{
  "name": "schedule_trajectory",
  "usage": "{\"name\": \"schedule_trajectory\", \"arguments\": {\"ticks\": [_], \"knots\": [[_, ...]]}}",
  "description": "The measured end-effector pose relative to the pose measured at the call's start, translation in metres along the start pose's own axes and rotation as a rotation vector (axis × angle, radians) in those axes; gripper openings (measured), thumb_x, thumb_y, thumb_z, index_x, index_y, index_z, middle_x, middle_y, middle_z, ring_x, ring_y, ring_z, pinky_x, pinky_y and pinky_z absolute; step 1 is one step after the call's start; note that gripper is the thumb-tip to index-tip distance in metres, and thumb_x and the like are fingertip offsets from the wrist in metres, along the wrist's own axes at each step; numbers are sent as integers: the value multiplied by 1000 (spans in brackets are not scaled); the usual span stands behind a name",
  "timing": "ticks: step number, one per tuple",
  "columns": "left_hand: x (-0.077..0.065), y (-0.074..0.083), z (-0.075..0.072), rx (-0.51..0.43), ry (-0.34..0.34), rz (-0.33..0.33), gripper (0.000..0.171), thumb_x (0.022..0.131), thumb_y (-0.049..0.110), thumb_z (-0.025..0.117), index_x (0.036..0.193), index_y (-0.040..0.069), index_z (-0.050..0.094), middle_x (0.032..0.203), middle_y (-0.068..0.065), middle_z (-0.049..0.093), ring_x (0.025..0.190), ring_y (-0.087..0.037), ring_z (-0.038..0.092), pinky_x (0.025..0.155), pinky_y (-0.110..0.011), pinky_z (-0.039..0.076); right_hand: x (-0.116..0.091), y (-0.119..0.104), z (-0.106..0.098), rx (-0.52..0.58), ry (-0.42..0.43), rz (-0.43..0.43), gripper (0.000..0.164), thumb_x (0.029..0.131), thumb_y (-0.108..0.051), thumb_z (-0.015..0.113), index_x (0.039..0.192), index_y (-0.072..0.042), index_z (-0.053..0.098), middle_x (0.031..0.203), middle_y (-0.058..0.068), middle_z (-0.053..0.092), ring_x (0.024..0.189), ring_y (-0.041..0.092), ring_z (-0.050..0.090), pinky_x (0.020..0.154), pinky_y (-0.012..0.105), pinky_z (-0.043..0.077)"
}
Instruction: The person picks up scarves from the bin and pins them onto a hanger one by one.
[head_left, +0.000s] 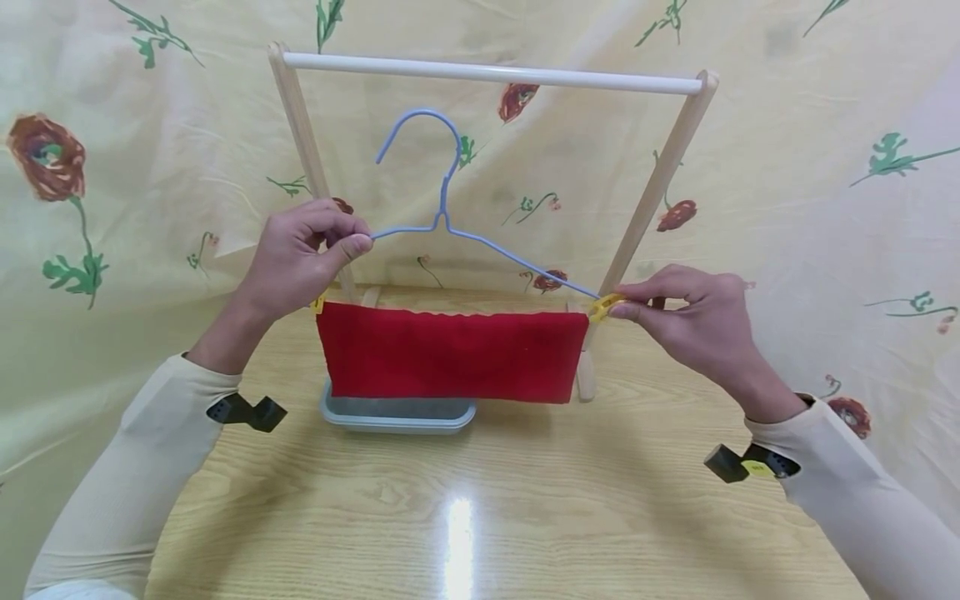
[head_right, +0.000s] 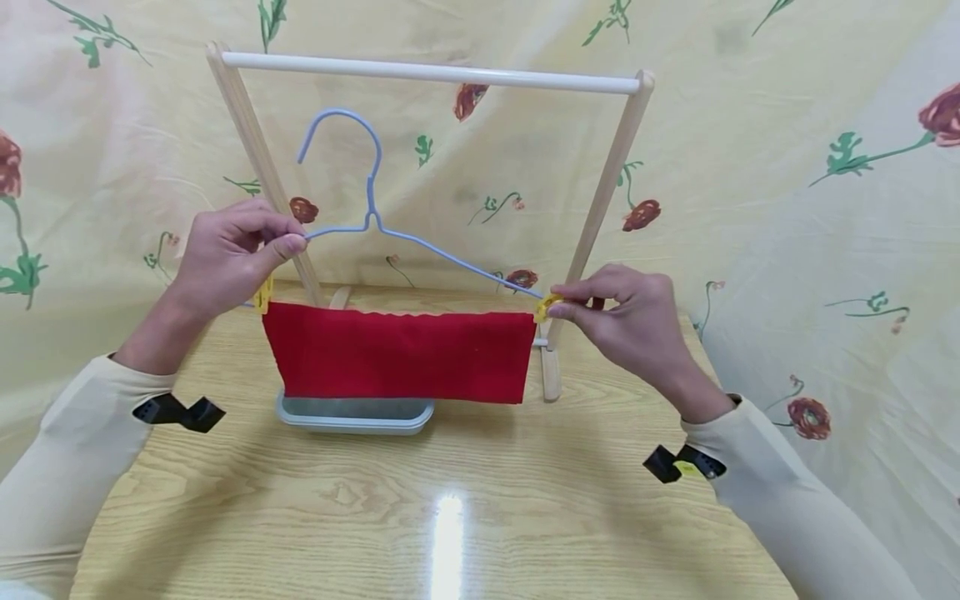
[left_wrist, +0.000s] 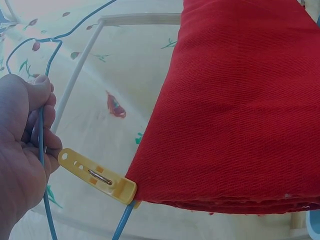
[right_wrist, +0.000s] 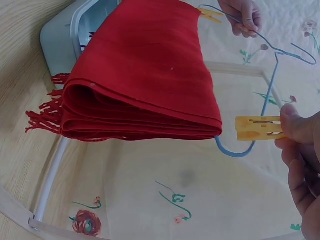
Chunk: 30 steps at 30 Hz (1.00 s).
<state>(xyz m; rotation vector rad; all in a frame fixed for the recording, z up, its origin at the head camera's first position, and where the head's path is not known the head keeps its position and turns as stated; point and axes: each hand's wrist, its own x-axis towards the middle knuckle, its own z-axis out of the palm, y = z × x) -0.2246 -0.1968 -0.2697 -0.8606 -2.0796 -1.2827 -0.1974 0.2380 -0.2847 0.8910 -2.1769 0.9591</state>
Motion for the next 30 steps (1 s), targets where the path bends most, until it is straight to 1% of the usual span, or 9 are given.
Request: {"name": "schedule_trajectory", "arguments": {"ticks": [6, 9, 13, 17, 19, 21, 25, 26, 30], "knots": [[0, 1, 1, -8, -6, -5, 8, 83, -11, 77, 90, -7, 75, 74, 2, 56, 66, -13, 47, 56, -23, 35, -1, 2, 5, 18, 0, -52, 31, 60, 15, 90, 85, -1, 82, 76, 7, 75, 65, -6, 62, 56, 10, 42], [0, 2, 0, -8, -8, -4, 8, 83, -11, 77, 90, -8, 75, 74, 2, 56, 66, -13, 47, 56, -23, 35, -2, 4, 8, 13, -4, -80, 30, 60, 15, 90, 84, -1, 82, 75, 8, 75, 64, -6, 61, 55, 10, 40], [0, 2, 0, -5, -14, 0, 8, 83, -12, 77, 90, -8, 75, 74, 2, 55, 66, -12, 47, 56, -22, 35, -3, 6, 10, -41, -22, -145, 29, 60, 11, 92, 83, -3, 82, 73, 5, 74, 61, -3, 58, 53, 11, 37], [0, 3, 0, -4, -24, -8, 7, 84, -12, 76, 89, -8, 74, 74, 2, 55, 67, -13, 47, 57, -23, 35, -4, 7, 12, -119, -39, -224, 25, 63, 5, 93, 82, -6, 83, 73, 1, 74, 60, 1, 58, 54, 13, 38], [0, 3, 0, -7, -27, -11, 6, 84, -12, 76, 89, -8, 74, 74, 2, 55, 66, -13, 47, 57, -23, 36, -5, 8, 13, -138, -48, -262, 18, 68, -1, 92, 83, -6, 83, 73, 1, 74, 59, 3, 58, 54, 14, 39], [0, 4, -1, -11, -31, -12, 7, 83, -12, 76, 88, -9, 74, 74, 2, 55, 66, -13, 46, 57, -23, 36, -5, 8, 15, -162, -50, -301, 10, 79, -14, 88, 84, -7, 83, 73, 0, 74, 58, 4, 58, 53, 15, 40], [0, 5, -1, -13, -38, -2, 7, 82, -13, 77, 88, -9, 74, 73, 1, 54, 65, -13, 45, 57, -23, 36, -7, 8, 18, -179, -51, -361, 34, 96, -37, 72, 86, -6, 83, 74, 1, 75, 58, 6, 58, 52, 17, 41], [0, 6, -1, -12, -40, 0, 7, 82, -13, 77, 87, -8, 74, 73, 1, 54, 65, -13, 45, 57, -23, 36, -7, 8, 19, -187, -52, -370, 38, 98, -40, 68, 87, -6, 83, 74, 1, 75, 58, 7, 58, 51, 18, 41], [0, 7, -1, -5, -55, -1, 7, 83, -11, 77, 87, -7, 74, 72, 0, 53, 65, -13, 45, 57, -22, 35, -9, 9, 22, -198, -63, -384, 41, 99, -41, 66, 88, -5, 83, 75, 1, 75, 57, 7, 58, 50, 18, 41]]}}
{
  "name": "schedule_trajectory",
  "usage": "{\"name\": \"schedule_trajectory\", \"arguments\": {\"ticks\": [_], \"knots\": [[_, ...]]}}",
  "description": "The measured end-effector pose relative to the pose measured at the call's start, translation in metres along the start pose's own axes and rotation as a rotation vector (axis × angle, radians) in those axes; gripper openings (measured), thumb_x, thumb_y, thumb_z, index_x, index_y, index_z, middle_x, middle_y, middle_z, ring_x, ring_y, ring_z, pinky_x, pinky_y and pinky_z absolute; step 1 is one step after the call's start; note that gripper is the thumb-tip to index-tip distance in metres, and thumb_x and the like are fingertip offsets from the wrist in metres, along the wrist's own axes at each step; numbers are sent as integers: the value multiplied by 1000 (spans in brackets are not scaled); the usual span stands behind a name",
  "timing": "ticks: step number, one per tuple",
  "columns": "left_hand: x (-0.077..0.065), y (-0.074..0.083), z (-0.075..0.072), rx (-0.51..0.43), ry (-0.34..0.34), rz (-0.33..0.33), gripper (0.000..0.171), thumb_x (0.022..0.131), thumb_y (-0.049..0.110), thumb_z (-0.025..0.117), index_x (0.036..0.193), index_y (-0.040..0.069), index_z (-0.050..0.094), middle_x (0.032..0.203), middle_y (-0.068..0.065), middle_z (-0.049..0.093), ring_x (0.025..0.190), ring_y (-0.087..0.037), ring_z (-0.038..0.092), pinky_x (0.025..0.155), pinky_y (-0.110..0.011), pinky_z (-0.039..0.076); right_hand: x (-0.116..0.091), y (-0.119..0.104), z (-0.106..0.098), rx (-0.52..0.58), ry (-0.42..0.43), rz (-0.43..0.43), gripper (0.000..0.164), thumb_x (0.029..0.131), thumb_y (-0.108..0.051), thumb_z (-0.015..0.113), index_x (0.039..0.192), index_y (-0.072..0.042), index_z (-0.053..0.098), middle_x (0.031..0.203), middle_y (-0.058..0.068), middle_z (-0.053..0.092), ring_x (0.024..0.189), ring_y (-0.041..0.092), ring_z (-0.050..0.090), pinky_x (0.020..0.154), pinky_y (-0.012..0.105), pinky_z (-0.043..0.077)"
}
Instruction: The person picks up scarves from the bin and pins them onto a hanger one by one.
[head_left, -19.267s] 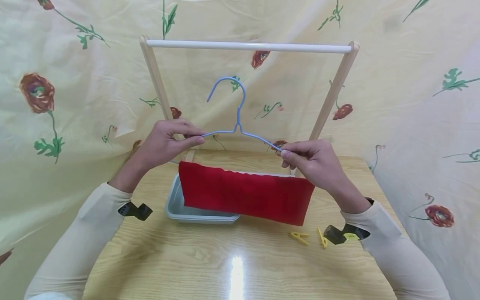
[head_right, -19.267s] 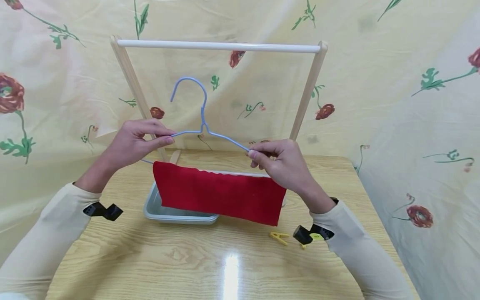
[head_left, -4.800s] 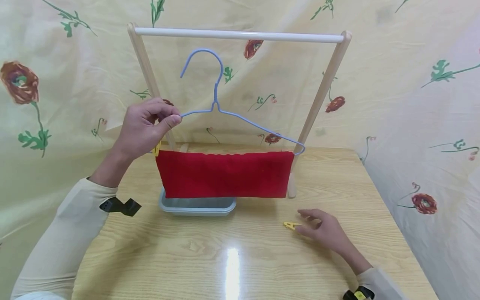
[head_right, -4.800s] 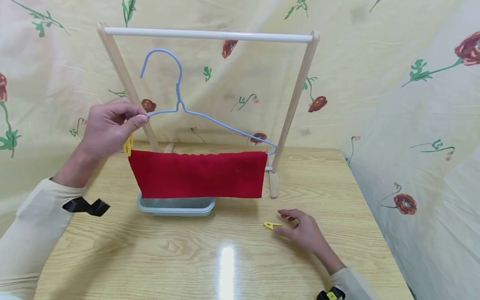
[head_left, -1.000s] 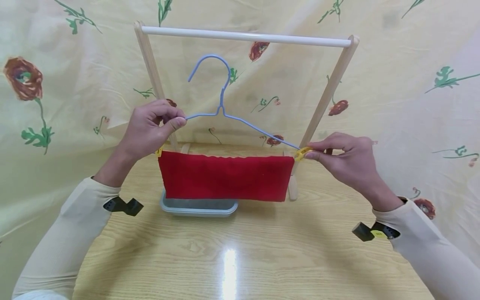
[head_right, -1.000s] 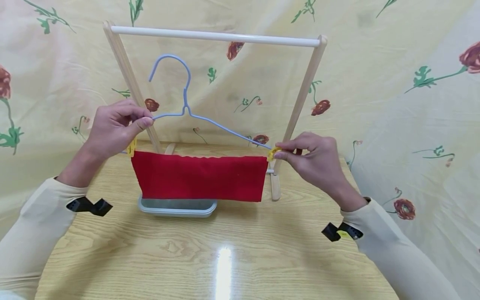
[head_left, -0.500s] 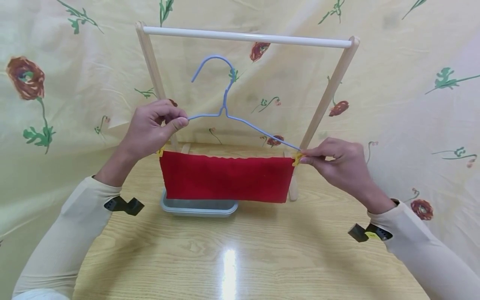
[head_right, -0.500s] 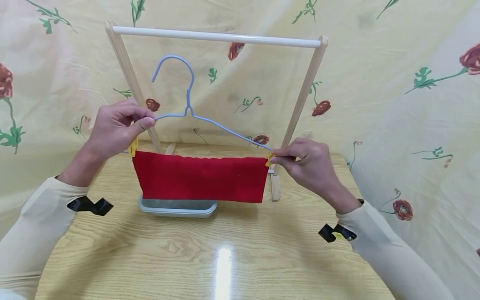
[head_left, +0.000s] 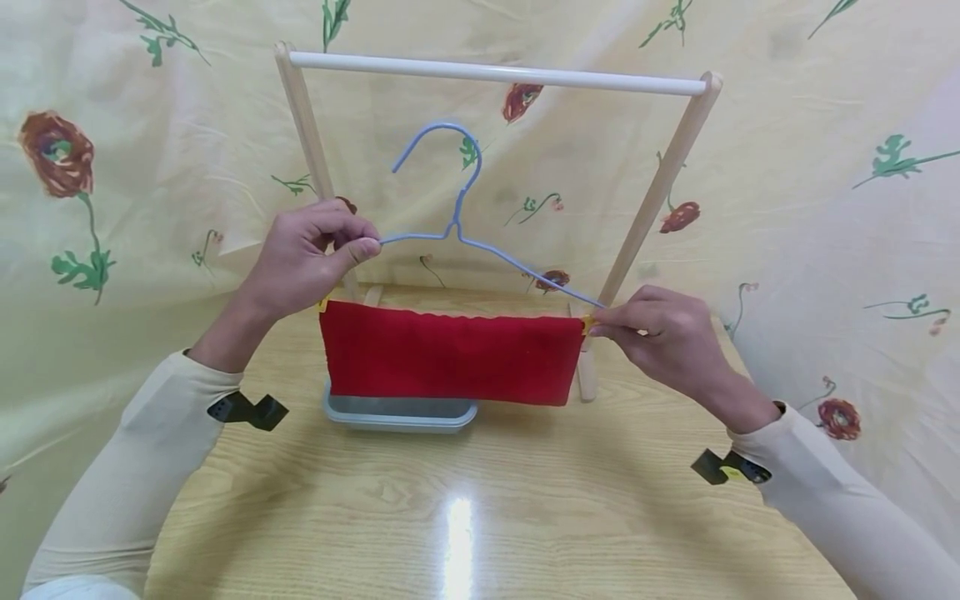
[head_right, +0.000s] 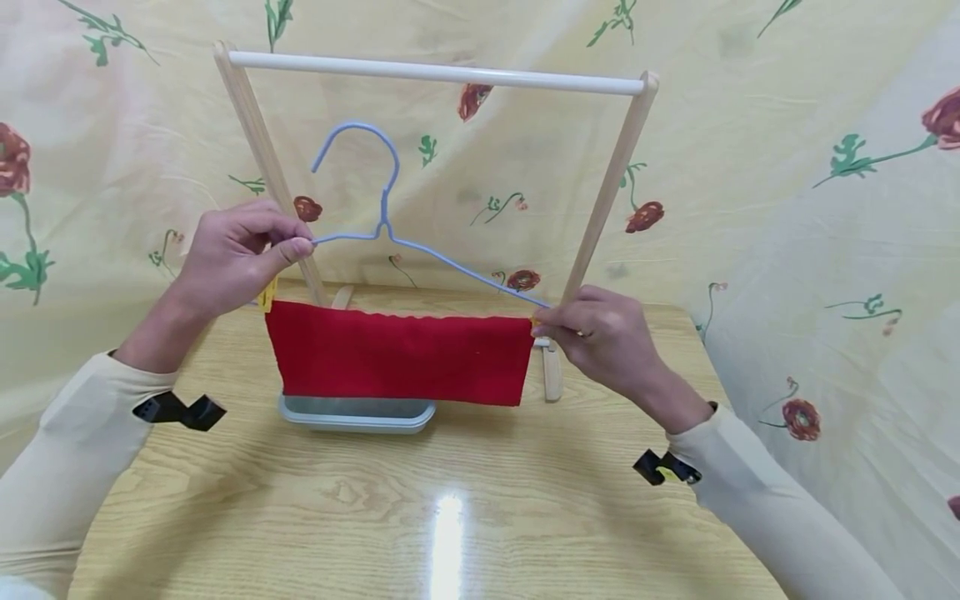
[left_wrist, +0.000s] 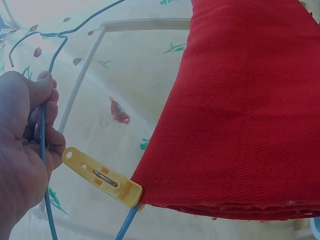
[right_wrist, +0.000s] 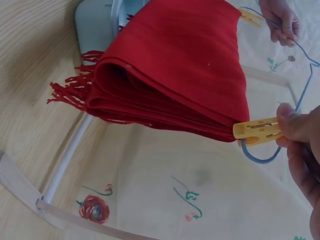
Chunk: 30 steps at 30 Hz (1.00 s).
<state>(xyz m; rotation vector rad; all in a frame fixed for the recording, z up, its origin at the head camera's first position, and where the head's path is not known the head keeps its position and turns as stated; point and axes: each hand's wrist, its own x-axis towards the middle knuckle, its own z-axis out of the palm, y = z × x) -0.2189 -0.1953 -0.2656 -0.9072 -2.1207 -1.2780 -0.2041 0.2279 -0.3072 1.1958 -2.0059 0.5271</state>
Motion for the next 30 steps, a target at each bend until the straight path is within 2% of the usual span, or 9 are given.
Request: {"name": "schedule_trajectory", "arguments": {"ticks": [8, 15, 24, 27, 30], "knots": [[0, 0, -1, 0, -2, 3, 8, 82, -12, 78, 87, -7, 74, 73, 0, 54, 65, -13, 45, 56, -22, 35, -3, 2, 2, 12, 17, 29, 41, 97, -42, 69, 90, -4, 83, 75, 3, 75, 58, 10, 59, 51, 19, 42], [-1, -1, -2, -1, -8, -1, 7, 83, -12, 77, 87, -7, 74, 73, 0, 54, 65, -14, 45, 56, -22, 35, -6, 0, 2, 9, 22, 74, 44, 95, -48, 68, 95, -7, 83, 80, 1, 77, 67, 14, 62, 56, 18, 42], [-2, 4, -3, -28, -27, 3, 9, 83, -13, 77, 88, -6, 74, 73, -1, 54, 65, -14, 45, 54, -23, 35, -10, -1, 5, -51, 77, 7, 40, 99, -41, 68, 88, -5, 83, 77, 5, 76, 61, 14, 65, 52, 24, 47], [-3, 4, -5, -27, -20, 2, 9, 83, -13, 76, 89, -7, 74, 73, 0, 55, 64, -14, 45, 54, -23, 35, -11, 0, 7, -27, 118, 26, 39, 97, -40, 69, 88, -4, 83, 77, 5, 76, 61, 15, 64, 54, 22, 47], [-3, 3, -6, -27, -12, -8, 9, 82, -14, 76, 89, -8, 74, 73, 0, 55, 63, -14, 44, 55, -23, 35, -12, 1, 7, 8, 146, 65, 42, 95, -43, 71, 92, -3, 82, 76, 5, 75, 60, 13, 62, 59, 14, 44]]}}
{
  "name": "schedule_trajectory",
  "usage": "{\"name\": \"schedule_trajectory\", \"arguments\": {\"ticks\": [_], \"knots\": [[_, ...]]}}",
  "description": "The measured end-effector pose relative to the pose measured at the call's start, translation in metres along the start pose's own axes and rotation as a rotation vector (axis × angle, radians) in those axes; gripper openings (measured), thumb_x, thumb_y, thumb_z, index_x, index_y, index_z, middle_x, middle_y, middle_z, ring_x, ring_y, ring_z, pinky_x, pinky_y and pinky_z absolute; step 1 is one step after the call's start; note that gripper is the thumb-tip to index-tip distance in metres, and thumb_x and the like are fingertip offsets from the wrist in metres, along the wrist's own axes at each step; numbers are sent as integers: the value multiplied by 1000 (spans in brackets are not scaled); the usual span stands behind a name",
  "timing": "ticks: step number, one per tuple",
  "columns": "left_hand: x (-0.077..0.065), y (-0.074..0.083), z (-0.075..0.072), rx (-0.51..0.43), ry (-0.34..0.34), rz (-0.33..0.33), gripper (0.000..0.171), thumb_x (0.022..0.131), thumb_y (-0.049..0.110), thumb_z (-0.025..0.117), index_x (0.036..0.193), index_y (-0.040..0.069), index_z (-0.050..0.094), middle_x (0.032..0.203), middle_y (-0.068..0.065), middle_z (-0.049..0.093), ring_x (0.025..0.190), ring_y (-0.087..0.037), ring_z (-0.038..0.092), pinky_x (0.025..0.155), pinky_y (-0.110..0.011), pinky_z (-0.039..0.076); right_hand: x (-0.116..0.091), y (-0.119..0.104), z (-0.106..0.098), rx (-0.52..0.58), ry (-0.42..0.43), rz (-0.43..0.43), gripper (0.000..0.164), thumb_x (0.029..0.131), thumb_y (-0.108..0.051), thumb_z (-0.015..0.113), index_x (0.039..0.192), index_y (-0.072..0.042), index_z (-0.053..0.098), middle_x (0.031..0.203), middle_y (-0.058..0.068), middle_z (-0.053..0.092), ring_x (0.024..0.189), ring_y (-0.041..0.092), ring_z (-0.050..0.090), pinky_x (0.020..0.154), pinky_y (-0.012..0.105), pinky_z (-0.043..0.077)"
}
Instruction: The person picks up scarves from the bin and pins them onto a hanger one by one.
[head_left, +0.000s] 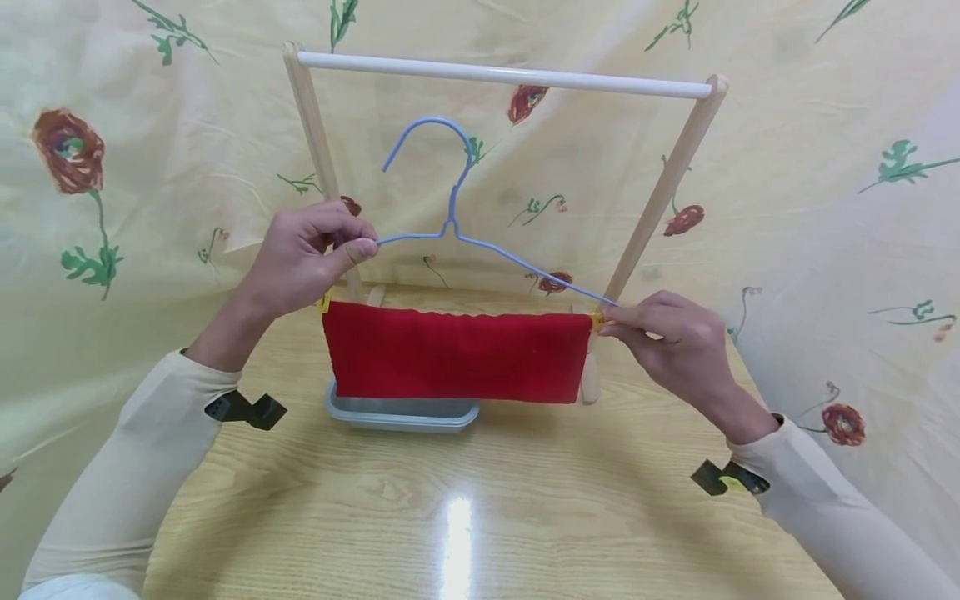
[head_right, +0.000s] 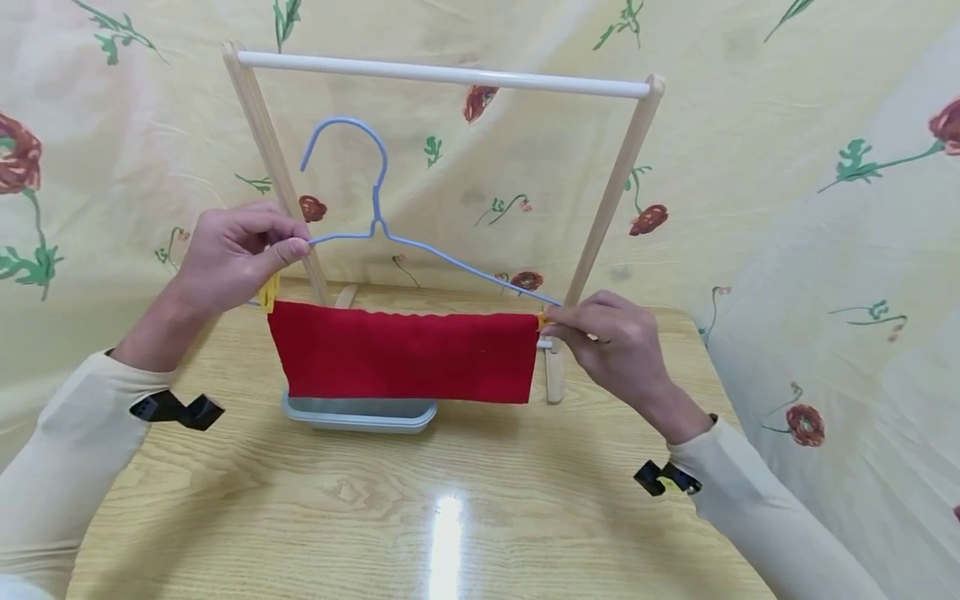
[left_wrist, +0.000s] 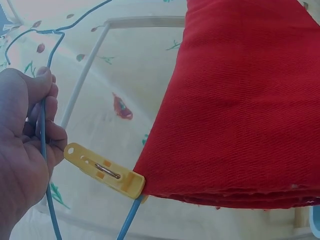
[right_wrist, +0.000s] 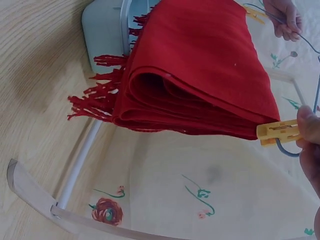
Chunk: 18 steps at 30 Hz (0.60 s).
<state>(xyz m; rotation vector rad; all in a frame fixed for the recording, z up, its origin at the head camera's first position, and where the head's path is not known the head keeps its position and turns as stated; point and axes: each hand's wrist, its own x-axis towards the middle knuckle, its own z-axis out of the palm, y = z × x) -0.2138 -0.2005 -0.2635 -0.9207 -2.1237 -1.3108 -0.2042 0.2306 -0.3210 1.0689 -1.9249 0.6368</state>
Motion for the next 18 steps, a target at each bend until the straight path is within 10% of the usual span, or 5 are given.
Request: {"name": "schedule_trajectory", "arguments": {"ticks": [18], "knots": [[-1, -6, 5, 8, -4, -21, 8, 84, -12, 76, 88, -5, 75, 72, 0, 53, 62, -13, 44, 54, -22, 34, -4, 0, -2, 190, 75, 126, 55, 86, -51, 79, 99, 3, 79, 89, 12, 77, 75, 2, 61, 74, 14, 47]]}}
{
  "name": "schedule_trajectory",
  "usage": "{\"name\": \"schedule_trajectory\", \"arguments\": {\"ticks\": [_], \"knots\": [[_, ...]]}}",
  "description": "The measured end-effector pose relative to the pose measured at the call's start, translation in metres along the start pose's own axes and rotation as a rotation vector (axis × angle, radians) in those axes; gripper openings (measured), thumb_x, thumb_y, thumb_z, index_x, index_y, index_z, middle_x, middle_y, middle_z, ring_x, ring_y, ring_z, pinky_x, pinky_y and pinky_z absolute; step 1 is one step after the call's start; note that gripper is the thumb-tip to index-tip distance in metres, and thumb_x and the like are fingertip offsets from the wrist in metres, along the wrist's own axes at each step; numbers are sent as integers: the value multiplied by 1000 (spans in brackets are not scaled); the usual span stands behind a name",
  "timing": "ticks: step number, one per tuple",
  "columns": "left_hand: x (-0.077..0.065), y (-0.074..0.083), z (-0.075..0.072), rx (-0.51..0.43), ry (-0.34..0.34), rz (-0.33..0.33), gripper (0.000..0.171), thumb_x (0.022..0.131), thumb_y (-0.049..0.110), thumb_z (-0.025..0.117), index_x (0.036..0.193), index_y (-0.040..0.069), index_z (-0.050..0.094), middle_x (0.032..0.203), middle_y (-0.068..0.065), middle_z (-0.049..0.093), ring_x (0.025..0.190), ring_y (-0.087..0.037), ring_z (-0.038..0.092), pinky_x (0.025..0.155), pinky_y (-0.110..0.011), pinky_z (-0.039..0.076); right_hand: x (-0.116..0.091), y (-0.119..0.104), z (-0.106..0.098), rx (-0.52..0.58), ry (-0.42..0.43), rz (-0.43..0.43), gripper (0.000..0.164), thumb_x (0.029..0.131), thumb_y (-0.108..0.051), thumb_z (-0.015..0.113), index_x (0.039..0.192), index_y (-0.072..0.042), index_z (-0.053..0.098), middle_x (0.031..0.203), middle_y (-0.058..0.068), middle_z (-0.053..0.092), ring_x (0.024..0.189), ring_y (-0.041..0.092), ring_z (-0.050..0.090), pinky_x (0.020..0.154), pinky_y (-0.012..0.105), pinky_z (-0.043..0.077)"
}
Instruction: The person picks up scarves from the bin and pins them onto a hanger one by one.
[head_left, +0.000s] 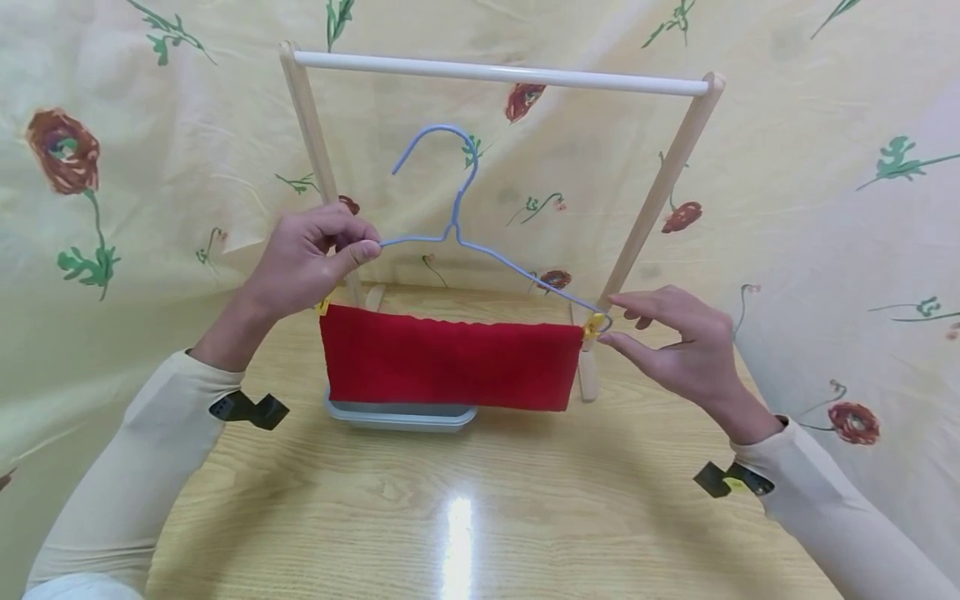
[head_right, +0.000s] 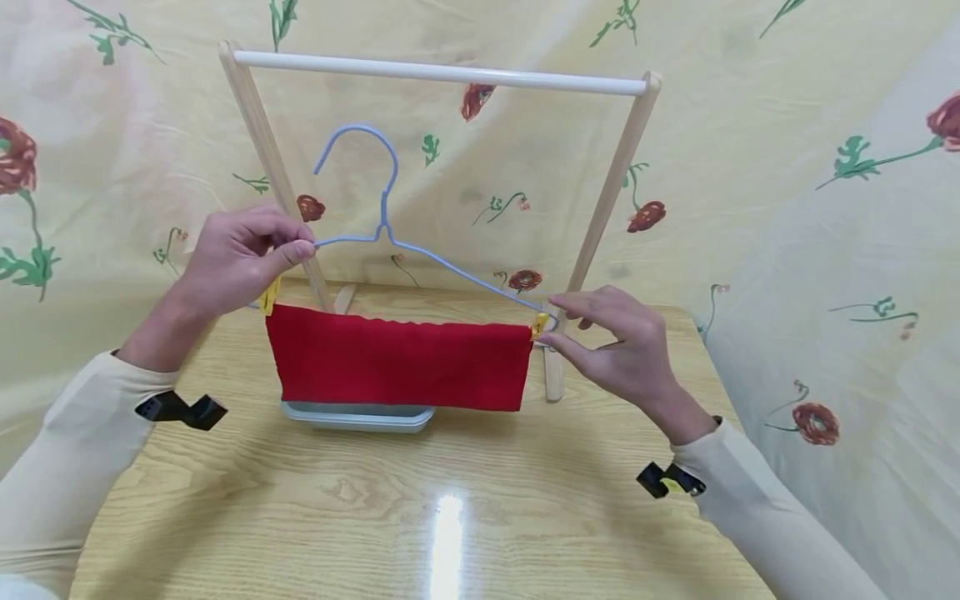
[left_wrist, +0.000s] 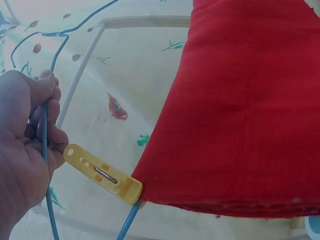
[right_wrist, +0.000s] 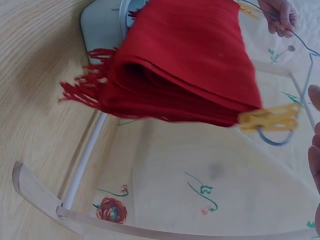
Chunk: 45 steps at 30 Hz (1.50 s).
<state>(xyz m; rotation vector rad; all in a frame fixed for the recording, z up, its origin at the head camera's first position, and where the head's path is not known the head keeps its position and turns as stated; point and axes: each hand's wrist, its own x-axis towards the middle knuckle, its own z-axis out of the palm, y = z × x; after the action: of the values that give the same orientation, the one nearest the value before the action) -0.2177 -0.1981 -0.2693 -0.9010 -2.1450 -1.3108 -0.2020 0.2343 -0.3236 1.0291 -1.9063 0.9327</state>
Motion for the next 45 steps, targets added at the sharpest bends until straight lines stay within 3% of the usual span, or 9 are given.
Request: {"name": "schedule_trajectory", "arguments": {"ticks": [4, 8, 11, 17, 22, 33, 40, 45], "knots": [[-2, 0, 1, 2, 2, -6, 8, 84, -12, 76, 88, -5, 75, 71, 0, 54, 61, -13, 44, 54, -22, 34, 1, 0, -6, 54, -18, 52, 51, 84, -44, 84, 99, 5, 79, 89, 7, 77, 78, 0, 62, 74, 14, 49], [-2, 1, 0, 4, 18, -2, 9, 83, -13, 76, 89, -6, 75, 71, 1, 54, 61, -13, 43, 54, -22, 33, 5, -2, -11, 182, -26, 118, 34, 77, -8, 89, 102, 12, 75, 94, 3, 77, 82, 4, 66, 74, 16, 52], [-1, 1, 0, 3, 19, 9, 9, 83, -13, 76, 89, -6, 75, 71, 1, 54, 61, -12, 42, 54, -22, 33, 10, -6, -15, 268, -16, 143, 35, 71, 11, 85, 102, 17, 72, 99, 4, 77, 83, 7, 68, 74, 17, 53], [-1, 1, 0, -1, 12, 18, 9, 83, -14, 75, 88, -7, 75, 70, 1, 53, 61, -12, 43, 54, -22, 33, 18, -6, -23, 290, -20, 154, 36, 71, 14, 83, 104, 19, 71, 102, 8, 77, 84, 9, 69, 73, 18, 54], [-1, 0, 0, -8, 16, 25, 9, 83, -15, 75, 88, -8, 74, 71, 2, 54, 62, -12, 43, 55, -22, 34, 28, -5, -34, 255, -65, 227, 41, 68, 24, 77, 108, 16, 71, 104, 5, 77, 84, 12, 69, 73, 18, 54], [1, 0, 1, -14, 18, 33, 9, 83, -16, 74, 88, -9, 74, 72, 2, 56, 63, -12, 45, 55, -22, 35, 58, -9, -40, 193, -165, 357, 37, 78, 16, 77, 114, 8, 74, 106, -3, 78, 82, 10, 70, 77, 16, 55], [2, 0, 3, -20, 17, 33, 8, 83, -16, 75, 88, -10, 73, 72, 1, 55, 63, -12, 44, 56, -22, 34, 71, -16, -28, 148, -275, 452, 35, 84, 4, 79, 118, -2, 75, 105, -10, 77, 86, 10, 71, 79, 16, 55], [2, 0, 4, -18, 19, 31, 9, 82, -16, 75, 88, -10, 73, 71, 1, 55, 63, -12, 43, 56, -22, 34, 79, -17, -14, 141, -339, 461, 36, 86, -5, 81, 121, -8, 76, 105, -6, 77, 88, 10, 72, 79, 17, 55]]}}
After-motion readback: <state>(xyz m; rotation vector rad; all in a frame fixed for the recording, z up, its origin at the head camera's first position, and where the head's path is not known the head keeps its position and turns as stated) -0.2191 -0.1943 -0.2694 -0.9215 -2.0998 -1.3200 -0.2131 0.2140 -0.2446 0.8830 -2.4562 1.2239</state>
